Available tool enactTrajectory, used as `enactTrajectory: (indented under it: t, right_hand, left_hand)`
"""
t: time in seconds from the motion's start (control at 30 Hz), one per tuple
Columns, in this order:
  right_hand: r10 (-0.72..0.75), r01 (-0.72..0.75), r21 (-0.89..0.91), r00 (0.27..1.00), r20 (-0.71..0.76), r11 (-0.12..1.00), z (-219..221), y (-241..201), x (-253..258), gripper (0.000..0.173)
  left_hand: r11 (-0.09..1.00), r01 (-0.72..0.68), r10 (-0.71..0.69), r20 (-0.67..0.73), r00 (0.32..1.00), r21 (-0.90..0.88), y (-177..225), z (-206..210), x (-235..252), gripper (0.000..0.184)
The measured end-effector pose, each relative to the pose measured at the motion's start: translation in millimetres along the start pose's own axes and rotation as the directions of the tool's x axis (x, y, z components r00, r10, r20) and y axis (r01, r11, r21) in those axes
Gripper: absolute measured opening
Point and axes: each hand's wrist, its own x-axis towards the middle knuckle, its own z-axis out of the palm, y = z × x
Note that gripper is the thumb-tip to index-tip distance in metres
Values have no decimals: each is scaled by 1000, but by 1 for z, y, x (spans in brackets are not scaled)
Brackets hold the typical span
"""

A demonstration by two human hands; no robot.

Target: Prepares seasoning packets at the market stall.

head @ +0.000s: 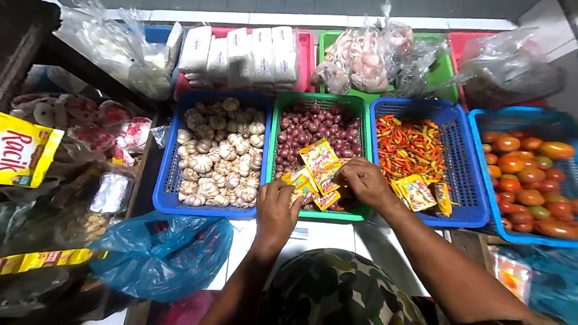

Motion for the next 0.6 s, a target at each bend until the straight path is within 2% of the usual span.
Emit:
enactTrajectory:
  t: [0.03, 0.13, 0.17, 0.27, 0.33, 0.43, 0.53, 0.6]
  right_hand:
    - [41, -41, -18, 999, 12, 999, 0, -1, 1, 44]
    - [245, -238, -90, 967, 75, 967, -1, -9, 17, 21]
    - [304, -293, -113, 947, 100, 950, -1, -11, 24, 31]
    - [419, -387, -199, 894, 157, 900, 1, -12, 44, 81]
    - [458, -404, -255, 862, 215, 879, 4, -13, 52, 95]
    - [466, -389, -291, 840, 278, 874, 7, -13, 59, 90]
    - [435, -358, -277, 846, 308, 892, 8, -13, 63, 73]
    - [415, -345, -259, 860, 298, 902, 10, -12, 67, 76]
  left_hand:
    - [1000, -2, 2, -14, 1000, -13, 1, 0, -1, 29]
    - [998, -3, 1, -38, 999, -63, 0, 2, -3, 27]
    - [996, 0, -4, -39, 999, -89, -2, 2, -3, 25]
    - [987, 33, -36, -16, 999, -157, -4, -1, -2, 22]
    - [981, 55, -55, 8, 998, -187, -6, -2, -1, 23]
    - [963, 83, -80, 22, 997, -256, -9, -5, 2, 22]
    - [918, 162, -152, 57, 987, -362, -13, -9, 6, 23]
    - [879, 244, -224, 97, 970, -409, -15, -12, 10, 20]
